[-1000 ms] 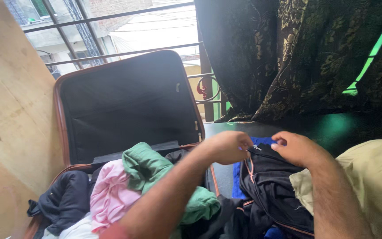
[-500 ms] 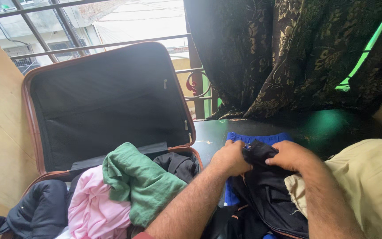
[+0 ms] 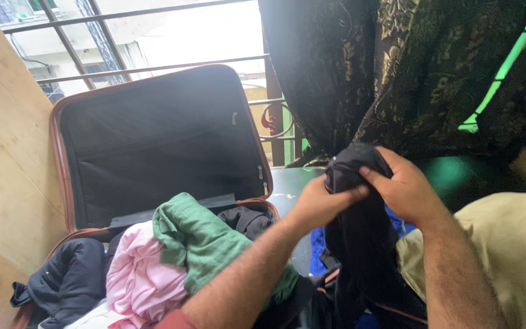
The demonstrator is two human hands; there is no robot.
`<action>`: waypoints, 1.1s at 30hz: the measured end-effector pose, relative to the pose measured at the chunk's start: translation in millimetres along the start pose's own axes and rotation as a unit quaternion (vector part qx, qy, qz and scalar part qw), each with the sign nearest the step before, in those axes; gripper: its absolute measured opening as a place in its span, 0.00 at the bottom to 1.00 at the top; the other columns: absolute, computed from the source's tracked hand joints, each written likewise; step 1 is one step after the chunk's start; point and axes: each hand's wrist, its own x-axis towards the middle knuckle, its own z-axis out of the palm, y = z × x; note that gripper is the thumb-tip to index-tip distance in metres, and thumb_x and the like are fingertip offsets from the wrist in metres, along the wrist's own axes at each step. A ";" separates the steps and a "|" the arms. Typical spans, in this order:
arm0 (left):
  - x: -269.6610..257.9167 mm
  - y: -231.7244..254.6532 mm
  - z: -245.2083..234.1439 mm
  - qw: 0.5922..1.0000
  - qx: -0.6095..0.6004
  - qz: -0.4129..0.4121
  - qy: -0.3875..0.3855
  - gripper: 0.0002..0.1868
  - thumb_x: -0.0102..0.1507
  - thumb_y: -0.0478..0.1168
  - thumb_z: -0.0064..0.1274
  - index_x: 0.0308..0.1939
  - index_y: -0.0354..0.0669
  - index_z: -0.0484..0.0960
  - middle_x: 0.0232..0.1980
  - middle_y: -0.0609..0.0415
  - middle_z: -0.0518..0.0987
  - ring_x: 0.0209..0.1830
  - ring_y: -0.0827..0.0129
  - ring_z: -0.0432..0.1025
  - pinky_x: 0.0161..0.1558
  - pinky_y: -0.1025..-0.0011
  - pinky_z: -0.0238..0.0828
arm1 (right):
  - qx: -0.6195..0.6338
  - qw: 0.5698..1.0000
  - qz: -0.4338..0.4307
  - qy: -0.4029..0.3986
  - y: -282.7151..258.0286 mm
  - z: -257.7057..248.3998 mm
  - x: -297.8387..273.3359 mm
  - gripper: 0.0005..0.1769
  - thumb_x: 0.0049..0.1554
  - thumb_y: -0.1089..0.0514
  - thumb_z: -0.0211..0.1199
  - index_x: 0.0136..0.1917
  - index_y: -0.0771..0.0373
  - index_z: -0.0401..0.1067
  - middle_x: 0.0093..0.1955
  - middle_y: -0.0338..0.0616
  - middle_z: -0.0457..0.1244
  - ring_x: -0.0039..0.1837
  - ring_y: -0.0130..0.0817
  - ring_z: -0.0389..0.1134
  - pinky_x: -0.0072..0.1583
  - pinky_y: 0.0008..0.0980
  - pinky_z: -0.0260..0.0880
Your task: The person packs a suitcase by taking various items of clothing, such as a grey t-shirt, a black top, a pink garment, green shorts, and blue Adidas shorts, and placing them inside the main compartment.
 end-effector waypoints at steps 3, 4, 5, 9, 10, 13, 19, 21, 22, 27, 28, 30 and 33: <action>-7.2 48.0 -13.3 1.000 -0.008 0.019 -0.006 0.24 0.57 0.53 0.67 0.46 0.37 0.87 0.39 0.56 0.85 0.39 0.76 0.77 0.44 0.73 0.76 | -0.061 0.996 -0.060 -0.009 -53.8 -3.7 -10.4 0.13 0.61 0.58 0.58 0.58 0.60 0.76 0.50 0.41 0.73 0.54 0.29 0.71 0.59 0.31 0.69; -14.8 66.8 -20.3 0.999 0.019 0.029 -0.014 0.23 0.57 0.52 0.68 0.45 0.38 0.87 0.38 0.57 0.84 0.38 0.77 0.76 0.41 0.73 0.75 | -0.083 0.994 -0.072 -0.010 -74.2 -3.0 -13.4 0.14 0.61 0.58 0.58 0.59 0.61 0.75 0.49 0.43 0.73 0.53 0.31 0.71 0.58 0.33 0.70; -22.6 87.3 -28.4 0.999 0.022 0.030 -0.009 0.23 0.57 0.52 0.68 0.45 0.38 0.87 0.38 0.57 0.84 0.38 0.77 0.76 0.41 0.73 0.75 | -0.105 0.991 -0.084 -0.011 -94.4 -1.1 -15.5 0.14 0.60 0.58 0.57 0.59 0.61 0.74 0.49 0.44 0.73 0.53 0.32 0.71 0.57 0.35 0.71; -56.0 174.0 -66.4 0.983 0.154 0.097 0.030 0.22 0.57 0.52 0.65 0.47 0.41 0.88 0.35 0.58 0.84 0.34 0.77 0.75 0.37 0.74 0.75 | -0.159 0.980 -0.117 -0.016 -171.3 5.7 -12.4 0.14 0.63 0.56 0.58 0.60 0.60 0.73 0.49 0.46 0.73 0.53 0.34 0.73 0.58 0.38 0.72; -63.4 195.3 -80.3 0.971 0.201 0.117 0.049 0.22 0.57 0.53 0.64 0.49 0.44 0.88 0.35 0.60 0.85 0.34 0.79 0.76 0.37 0.76 0.75 | -0.171 0.967 -0.187 -0.032 -190.4 6.6 -7.9 0.19 0.60 0.56 0.60 0.64 0.59 0.70 0.50 0.46 0.72 0.53 0.35 0.73 0.57 0.38 0.73; -76.9 246.1 -126.2 0.947 0.254 0.186 0.069 0.16 0.62 0.45 0.59 0.48 0.39 0.86 0.36 0.58 0.84 0.36 0.77 0.76 0.36 0.74 0.76 | -0.223 0.884 -0.403 -0.082 -243.1 10.9 8.4 0.39 0.51 0.56 0.74 0.71 0.64 0.61 0.58 0.49 0.67 0.61 0.41 0.69 0.61 0.42 0.68; -89.4 326.0 -250.8 0.856 0.403 0.274 0.173 0.10 0.68 0.42 0.54 0.45 0.38 0.84 0.33 0.58 0.80 0.31 0.76 0.73 0.32 0.74 0.71 | -0.235 0.824 -0.500 -0.126 -341.2 37.1 77.9 0.35 0.51 0.53 0.71 0.68 0.66 0.65 0.58 0.50 0.66 0.60 0.41 0.69 0.58 0.41 0.70; -112.5 343.8 -286.0 0.850 0.429 0.227 0.204 0.11 0.68 0.42 0.54 0.46 0.38 0.84 0.34 0.57 0.81 0.32 0.76 0.74 0.33 0.74 0.72 | -0.247 0.826 -0.490 -0.131 -359.0 54.6 94.6 0.33 0.51 0.52 0.70 0.67 0.65 0.66 0.58 0.48 0.67 0.59 0.40 0.69 0.57 0.40 0.71; -124.0 350.9 -297.6 0.852 0.431 0.213 0.208 0.11 0.68 0.42 0.55 0.47 0.38 0.84 0.35 0.57 0.81 0.32 0.75 0.74 0.34 0.74 0.72 | -0.252 0.828 -0.482 -0.137 -359.8 61.7 101.6 0.32 0.52 0.51 0.69 0.67 0.65 0.66 0.58 0.48 0.67 0.58 0.39 0.70 0.57 0.40 0.71; -196.9 373.8 -315.3 0.872 0.394 0.205 0.205 0.13 0.67 0.41 0.56 0.50 0.36 0.84 0.39 0.55 0.82 0.36 0.74 0.76 0.37 0.74 0.75 | -0.261 0.834 -0.455 -0.172 -363.7 100.4 114.5 0.28 0.54 0.49 0.66 0.65 0.63 0.69 0.58 0.44 0.67 0.56 0.37 0.70 0.55 0.38 0.72; -210.7 378.0 -313.6 0.877 0.382 0.211 0.201 0.13 0.67 0.41 0.56 0.50 0.36 0.84 0.39 0.55 0.82 0.36 0.74 0.76 0.38 0.74 0.75 | -0.259 0.834 -0.451 -0.183 -363.6 112.8 128.2 0.28 0.54 0.49 0.66 0.64 0.62 0.69 0.58 0.43 0.67 0.56 0.37 0.71 0.55 0.38 0.72; -233.0 388.1 -307.5 0.888 0.355 0.227 0.185 0.14 0.66 0.41 0.56 0.51 0.36 0.84 0.41 0.54 0.83 0.37 0.74 0.77 0.39 0.74 0.76 | -0.251 0.836 -0.445 -0.199 -354.7 138.1 158.9 0.26 0.55 0.48 0.64 0.64 0.61 0.70 0.57 0.42 0.67 0.55 0.36 0.71 0.54 0.37 0.73; -251.5 396.8 -297.2 0.902 0.316 0.255 0.148 0.15 0.66 0.41 0.57 0.53 0.35 0.84 0.43 0.53 0.83 0.39 0.73 0.78 0.41 0.74 0.77 | -0.240 0.836 -0.441 -0.221 -333.4 161.8 188.7 0.24 0.56 0.47 0.63 0.62 0.60 0.72 0.57 0.39 0.67 0.53 0.35 0.71 0.53 0.36 0.73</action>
